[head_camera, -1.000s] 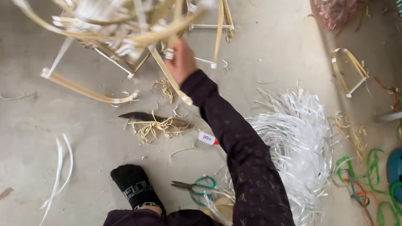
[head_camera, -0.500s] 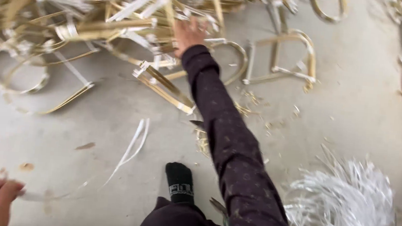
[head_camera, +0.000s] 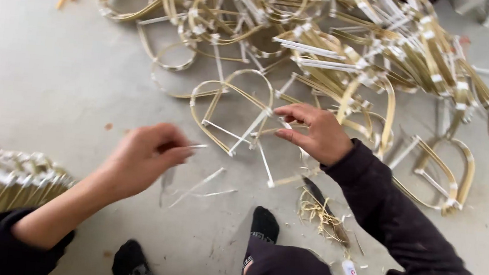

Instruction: Assembling, binding, and gluing U-shaped bamboo strips into rectangular frames.

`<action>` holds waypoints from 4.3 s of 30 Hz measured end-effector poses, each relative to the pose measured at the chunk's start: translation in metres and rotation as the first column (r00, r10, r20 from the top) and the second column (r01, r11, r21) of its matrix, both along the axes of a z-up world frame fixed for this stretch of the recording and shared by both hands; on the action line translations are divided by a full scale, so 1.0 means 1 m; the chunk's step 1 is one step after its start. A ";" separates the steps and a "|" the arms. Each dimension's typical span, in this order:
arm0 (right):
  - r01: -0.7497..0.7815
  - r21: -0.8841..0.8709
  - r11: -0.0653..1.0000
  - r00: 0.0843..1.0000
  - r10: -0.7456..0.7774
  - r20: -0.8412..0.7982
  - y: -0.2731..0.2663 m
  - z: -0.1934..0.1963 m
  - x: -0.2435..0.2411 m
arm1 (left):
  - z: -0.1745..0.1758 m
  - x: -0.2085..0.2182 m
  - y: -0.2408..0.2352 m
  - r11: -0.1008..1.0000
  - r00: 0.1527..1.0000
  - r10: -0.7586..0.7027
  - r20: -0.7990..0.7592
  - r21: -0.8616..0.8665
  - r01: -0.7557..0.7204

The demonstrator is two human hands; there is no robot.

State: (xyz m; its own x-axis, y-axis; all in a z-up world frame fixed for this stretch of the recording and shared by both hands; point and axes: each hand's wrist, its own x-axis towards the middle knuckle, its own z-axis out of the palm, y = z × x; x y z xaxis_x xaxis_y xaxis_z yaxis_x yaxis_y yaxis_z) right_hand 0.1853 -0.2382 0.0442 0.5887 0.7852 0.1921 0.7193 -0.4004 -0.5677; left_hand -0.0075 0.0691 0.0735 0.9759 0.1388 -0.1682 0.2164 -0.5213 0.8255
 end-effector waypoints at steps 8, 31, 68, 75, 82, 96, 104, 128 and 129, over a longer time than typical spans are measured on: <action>-0.384 0.088 0.919 0.898 0.394 -0.193 0.109 0.088 -0.054 | -0.019 0.008 0.018 0.876 0.999 -0.049 -0.012 -0.481 0.037; -0.332 0.162 0.929 0.941 0.338 -0.009 0.152 -0.018 -0.006 | -0.090 0.040 0.047 0.543 0.983 -0.160 -0.086 -0.839 0.015; -0.018 -0.347 0.938 0.883 -0.148 -0.446 0.053 -0.264 0.035 | -0.321 -0.008 0.148 0.972 0.920 -0.227 -0.319 -0.018 0.233; -0.113 -0.554 0.825 0.972 -0.024 -0.234 0.031 -0.247 -0.002 | -0.263 -0.024 0.126 0.610 0.820 -0.199 -0.537 0.587 0.533; -0.364 -0.166 0.917 0.879 0.279 -0.386 0.112 -0.147 -0.077 | -0.201 -0.004 0.007 0.919 0.938 -0.346 -0.035 -0.215 0.331; -0.274 -0.578 0.768 0.954 0.141 -0.265 -0.008 -0.271 0.003 | -0.285 -0.038 0.067 0.992 0.868 -0.122 -0.481 -0.043 0.116; -0.119 -0.482 0.868 0.924 0.275 0.267 0.082 -0.267 0.028 | -0.330 -0.043 0.047 0.999 0.806 0.013 -0.592 0.045 0.017; -0.107 -0.012 0.994 0.409 0.033 -0.912 0.131 -0.137 0.048 | -0.371 0.000 0.123 0.990 0.912 0.116 -0.394 0.119 -0.075; -0.096 0.021 0.995 0.317 0.051 -0.947 0.130 -0.147 0.047 | -0.370 0.000 0.124 0.990 0.906 0.120 -0.405 0.116 -0.079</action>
